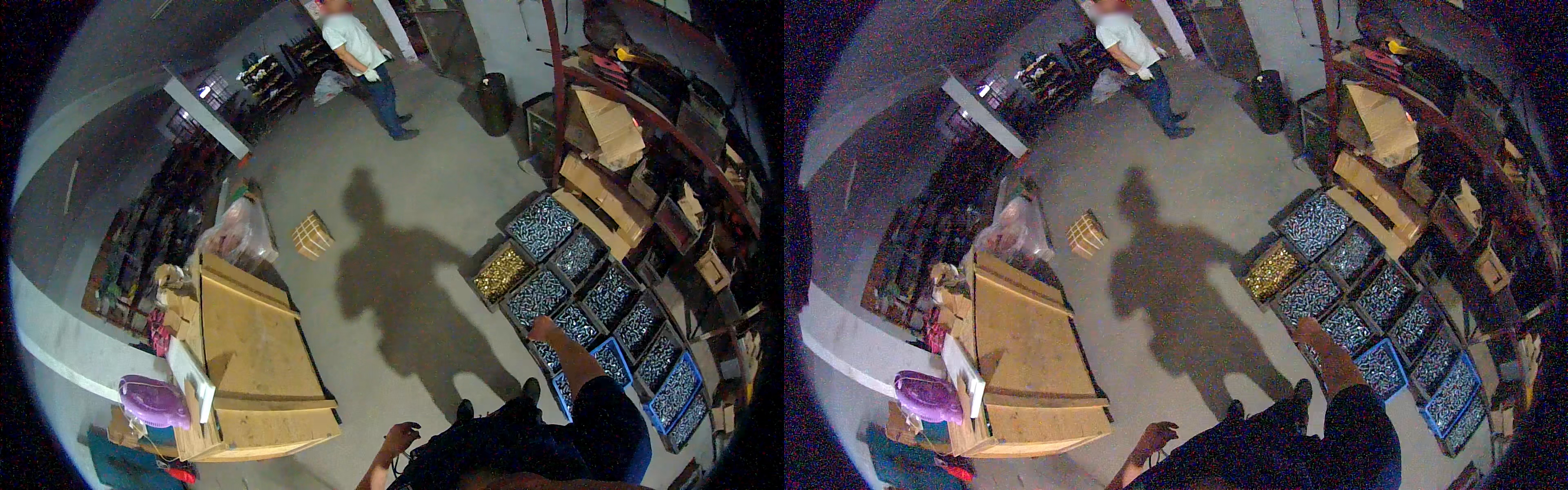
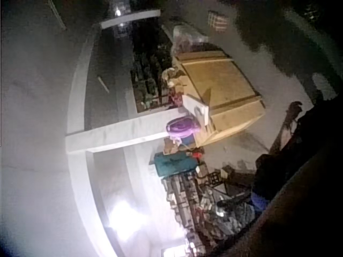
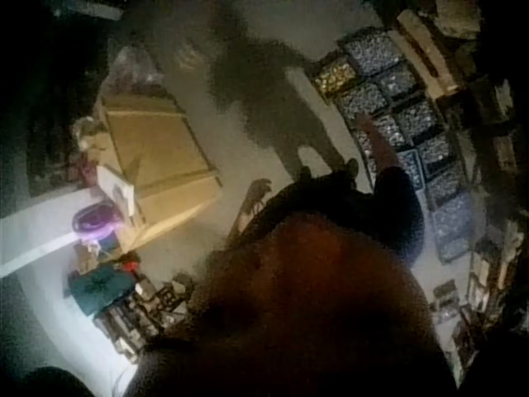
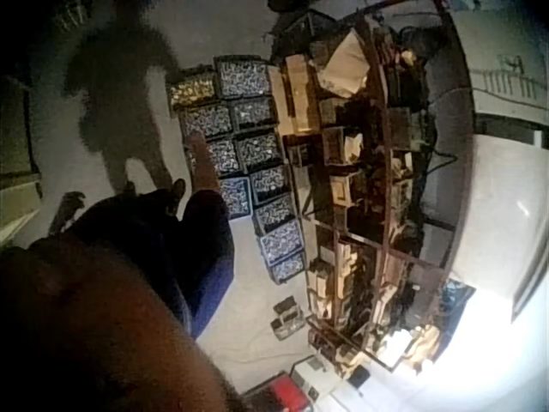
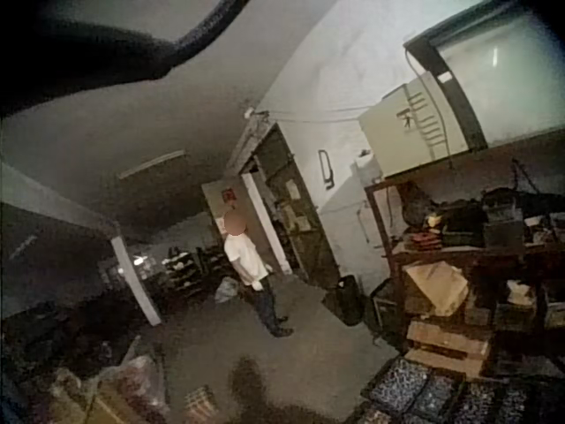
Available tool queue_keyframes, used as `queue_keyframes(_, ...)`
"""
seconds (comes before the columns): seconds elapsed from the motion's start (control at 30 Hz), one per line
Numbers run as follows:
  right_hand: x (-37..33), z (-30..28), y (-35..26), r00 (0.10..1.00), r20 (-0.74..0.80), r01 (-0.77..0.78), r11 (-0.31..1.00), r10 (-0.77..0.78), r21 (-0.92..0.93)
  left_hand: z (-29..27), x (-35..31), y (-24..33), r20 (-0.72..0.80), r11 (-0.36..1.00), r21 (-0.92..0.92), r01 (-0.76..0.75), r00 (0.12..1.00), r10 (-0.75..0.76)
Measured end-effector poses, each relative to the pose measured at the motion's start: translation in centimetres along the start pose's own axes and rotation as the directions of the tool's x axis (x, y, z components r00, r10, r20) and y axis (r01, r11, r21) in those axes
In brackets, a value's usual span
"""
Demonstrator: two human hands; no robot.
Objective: The person picks up a small cardboard box and sorts metallic fasteners from a large blue bin into the box. The person handles the fasteners by hand, picking them up from the bin and placing them into the box one by one.
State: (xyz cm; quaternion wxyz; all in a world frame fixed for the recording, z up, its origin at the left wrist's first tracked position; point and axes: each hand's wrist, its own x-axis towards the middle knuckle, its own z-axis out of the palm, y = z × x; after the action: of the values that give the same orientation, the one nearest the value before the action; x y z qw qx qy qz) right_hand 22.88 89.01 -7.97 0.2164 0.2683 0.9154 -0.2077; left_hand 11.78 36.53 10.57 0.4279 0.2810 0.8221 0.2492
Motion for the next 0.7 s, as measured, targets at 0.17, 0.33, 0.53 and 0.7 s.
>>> queue_keyframes(0.17,-0.4,0.4,1.5,0.994,-0.088,0.068,0.998,-0.068,-0.002,0.1,1.1,0.1,-0.005,0.998,0.053,-0.018,1.0,0.018)
queue_keyframes(0.33,-2.2,-2.4,-1.8,0.982,0.118,0.168,0.972,-0.15,-0.166,0.0,-0.1,0.2,-0.012,0.99,0.013,0.137,0.991,-0.137)
queue_keyframes(0.53,-0.5,1.0,1.4,0.983,-0.026,0.175,0.961,-0.184,-0.216,0.6,1.0,-1.2,0.024,0.993,0.118,0.012,1.0,-0.015)
queue_keyframes(0.7,-1.0,1.1,1.1,0.969,0.088,0.246,0.938,-0.231,-0.246,1.3,0.9,-3.2,-0.017,0.99,0.082,-0.112,0.993,0.114)
